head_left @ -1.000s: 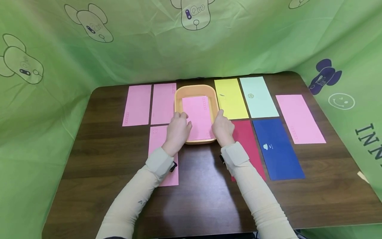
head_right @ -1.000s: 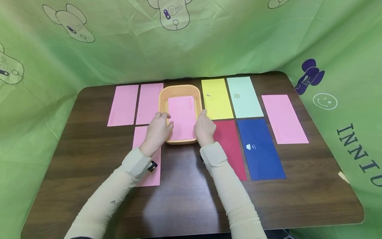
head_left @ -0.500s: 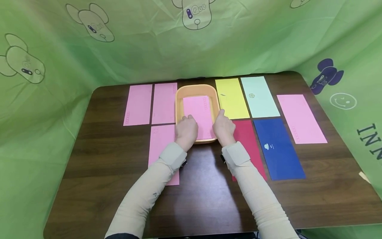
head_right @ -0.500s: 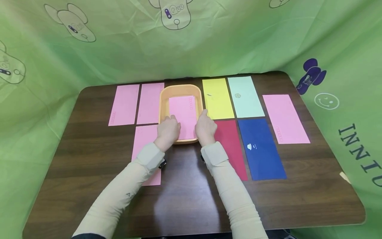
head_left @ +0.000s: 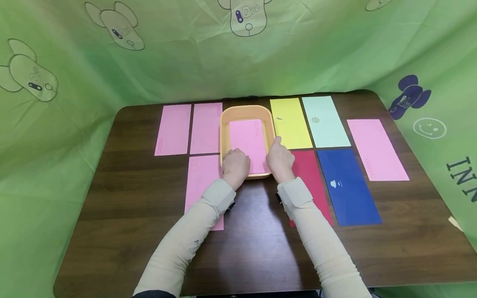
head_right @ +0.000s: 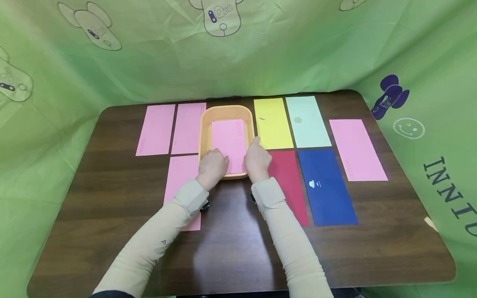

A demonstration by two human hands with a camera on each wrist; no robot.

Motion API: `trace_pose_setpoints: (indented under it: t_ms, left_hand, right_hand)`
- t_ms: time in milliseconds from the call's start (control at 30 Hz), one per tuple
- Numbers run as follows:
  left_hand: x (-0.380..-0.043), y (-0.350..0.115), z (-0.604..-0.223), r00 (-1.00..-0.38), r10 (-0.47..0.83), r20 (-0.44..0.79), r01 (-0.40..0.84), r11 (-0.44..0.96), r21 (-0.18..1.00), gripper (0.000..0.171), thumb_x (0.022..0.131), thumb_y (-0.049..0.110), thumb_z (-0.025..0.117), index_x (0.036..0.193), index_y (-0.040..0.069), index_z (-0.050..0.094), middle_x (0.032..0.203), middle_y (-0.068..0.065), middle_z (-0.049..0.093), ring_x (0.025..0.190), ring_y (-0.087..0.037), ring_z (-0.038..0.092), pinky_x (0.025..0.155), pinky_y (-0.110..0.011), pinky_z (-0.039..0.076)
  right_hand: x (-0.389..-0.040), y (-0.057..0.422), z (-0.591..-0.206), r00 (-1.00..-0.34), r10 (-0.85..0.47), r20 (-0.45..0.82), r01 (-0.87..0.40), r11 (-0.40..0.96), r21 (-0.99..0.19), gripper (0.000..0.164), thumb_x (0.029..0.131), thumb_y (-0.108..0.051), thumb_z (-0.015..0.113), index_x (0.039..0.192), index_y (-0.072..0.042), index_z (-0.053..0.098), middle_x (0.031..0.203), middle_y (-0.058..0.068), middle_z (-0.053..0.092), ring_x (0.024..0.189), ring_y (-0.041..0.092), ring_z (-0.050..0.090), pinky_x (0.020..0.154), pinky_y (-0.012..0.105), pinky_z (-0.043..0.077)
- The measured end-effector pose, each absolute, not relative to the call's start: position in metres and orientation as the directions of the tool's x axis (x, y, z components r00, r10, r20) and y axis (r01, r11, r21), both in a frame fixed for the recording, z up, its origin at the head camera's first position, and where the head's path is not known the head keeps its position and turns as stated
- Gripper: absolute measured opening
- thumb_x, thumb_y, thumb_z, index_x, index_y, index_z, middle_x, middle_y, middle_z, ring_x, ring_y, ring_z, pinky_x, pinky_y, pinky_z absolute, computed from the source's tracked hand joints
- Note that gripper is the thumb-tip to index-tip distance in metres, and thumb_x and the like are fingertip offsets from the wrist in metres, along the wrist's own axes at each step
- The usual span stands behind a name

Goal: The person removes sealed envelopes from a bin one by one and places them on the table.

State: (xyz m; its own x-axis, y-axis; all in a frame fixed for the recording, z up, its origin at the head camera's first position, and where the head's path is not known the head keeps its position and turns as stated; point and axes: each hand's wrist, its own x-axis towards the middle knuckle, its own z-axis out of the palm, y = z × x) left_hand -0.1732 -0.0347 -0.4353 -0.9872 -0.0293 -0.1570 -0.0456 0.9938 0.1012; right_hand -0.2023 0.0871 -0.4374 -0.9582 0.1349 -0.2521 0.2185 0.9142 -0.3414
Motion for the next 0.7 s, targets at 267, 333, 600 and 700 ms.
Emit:
trace_pose_setpoints:
  t_ms: [267,333,600,700]
  left_hand:
    - [-0.1713,-0.0332,-0.438,-0.994,-0.011,-0.105,-0.019,0.997,0.071,0.029,0.097,0.023,0.047,0.099,-0.003,0.062,0.096,-0.015,0.064,0.087,-0.025,0.06,0.069,-0.032,0.05]
    - [-0.1712,-0.033,-0.4386,-0.996,-0.021,-0.091,-0.029,0.995,0.092,0.026,0.096,0.019,0.047,0.098,-0.003,0.061,0.095,-0.015,0.063,0.086,-0.024,0.059,0.069,-0.031,0.05]
    - [-0.1706,-0.0324,-0.4416,-0.995,-0.103,0.008,-0.098,0.971,0.219,0.03,0.093,0.014,0.048,0.108,-0.01,0.056,0.099,-0.018,0.058,0.087,-0.025,0.057,0.066,-0.032,0.054]
    - [-0.1701,-0.0325,-0.4434,-0.991,-0.112,0.074,-0.091,0.966,0.242,0.039,0.092,0.015,0.051,0.118,-0.014,0.052,0.101,-0.02,0.056,0.089,-0.027,0.056,0.065,-0.033,0.055]
  right_hand:
    - [-0.2016,0.0882,-0.4377,-0.96,0.139,-0.245,0.221,0.911,-0.348,0.031,0.093,-0.009,0.044,0.122,-0.002,0.036,0.086,0.02,0.065,0.077,0.034,0.065,0.058,0.039,0.045]
    - [-0.2016,0.088,-0.4378,-0.958,0.143,-0.248,0.226,0.911,-0.345,0.031,0.093,-0.009,0.044,0.122,-0.002,0.036,0.088,0.021,0.065,0.078,0.035,0.065,0.059,0.04,0.046]
    - [-0.2028,0.0864,-0.4372,-0.953,0.153,-0.26,0.239,0.908,-0.344,0.033,0.092,-0.01,0.047,0.122,-0.003,0.036,0.09,0.021,0.065,0.081,0.036,0.066,0.062,0.041,0.047]
    - [-0.2029,0.0865,-0.4368,-0.951,0.152,-0.269,0.242,0.908,-0.342,0.035,0.093,-0.01,0.046,0.125,-0.002,0.035,0.091,0.022,0.065,0.081,0.035,0.065,0.063,0.041,0.047]
